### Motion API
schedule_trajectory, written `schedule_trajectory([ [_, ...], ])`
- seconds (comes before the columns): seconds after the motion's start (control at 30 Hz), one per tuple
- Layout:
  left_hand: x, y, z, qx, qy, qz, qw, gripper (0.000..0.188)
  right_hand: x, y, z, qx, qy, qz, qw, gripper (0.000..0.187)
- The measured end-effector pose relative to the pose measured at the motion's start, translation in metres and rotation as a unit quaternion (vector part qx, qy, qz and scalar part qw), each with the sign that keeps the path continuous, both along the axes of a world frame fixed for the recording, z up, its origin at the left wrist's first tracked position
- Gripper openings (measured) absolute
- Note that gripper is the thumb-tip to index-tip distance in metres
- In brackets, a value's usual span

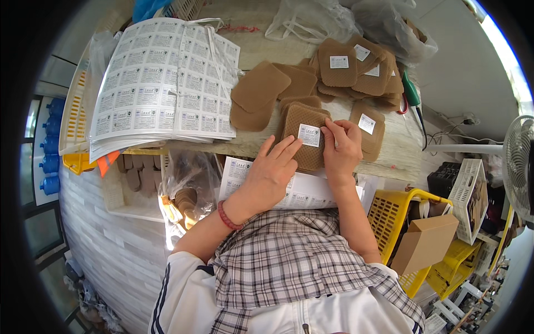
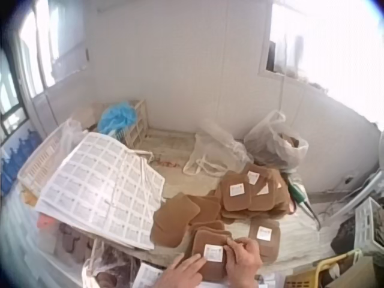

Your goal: The person repeatedly peels small white labels from a sheet and affixes them to brown rectangular pads on a cluttered worktable. The person handles the pads one at a time, placing each labeled pad into a growing stack.

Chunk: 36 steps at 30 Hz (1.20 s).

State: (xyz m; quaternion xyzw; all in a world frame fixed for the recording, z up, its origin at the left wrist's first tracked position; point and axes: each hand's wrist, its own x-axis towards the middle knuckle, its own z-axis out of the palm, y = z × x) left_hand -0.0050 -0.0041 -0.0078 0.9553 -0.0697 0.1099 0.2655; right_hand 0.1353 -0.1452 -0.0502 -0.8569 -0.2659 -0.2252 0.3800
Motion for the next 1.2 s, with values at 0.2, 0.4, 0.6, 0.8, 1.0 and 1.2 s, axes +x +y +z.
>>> schedule_trajectory([
  [0.2,-0.003,0.001,-0.002,-0.009,-0.002,0.001,1.0,0.005,0.004,0.001,0.002,0.03,-0.052,0.051,0.997,0.013],
  [0.4,-0.006,-0.001,0.002,-0.003,-0.002,0.001,1.0,0.008,-0.002,-0.001,-0.002,0.114,0.039,0.111,0.987,0.012],
  [0.6,-0.009,0.0,-0.005,0.001,-0.009,0.009,1.0,0.008,0.017,-0.028,0.024,0.253,0.217,0.086,0.939,0.009],
  [0.8,-0.01,-0.001,0.007,-0.065,-0.045,0.006,0.997,0.006,0.068,-0.089,0.032,0.014,0.02,-0.062,0.998,0.024],
  [1.0,-0.012,-0.011,0.022,-0.147,-0.023,0.061,0.987,0.004,-0.045,-0.057,0.059,-0.049,0.074,0.233,0.968,0.036],
  [1.2,-0.026,0.001,0.015,-0.115,-0.031,0.08,0.99,0.007,-0.06,-0.048,0.03,-0.006,0.056,0.218,0.974,0.018],
])
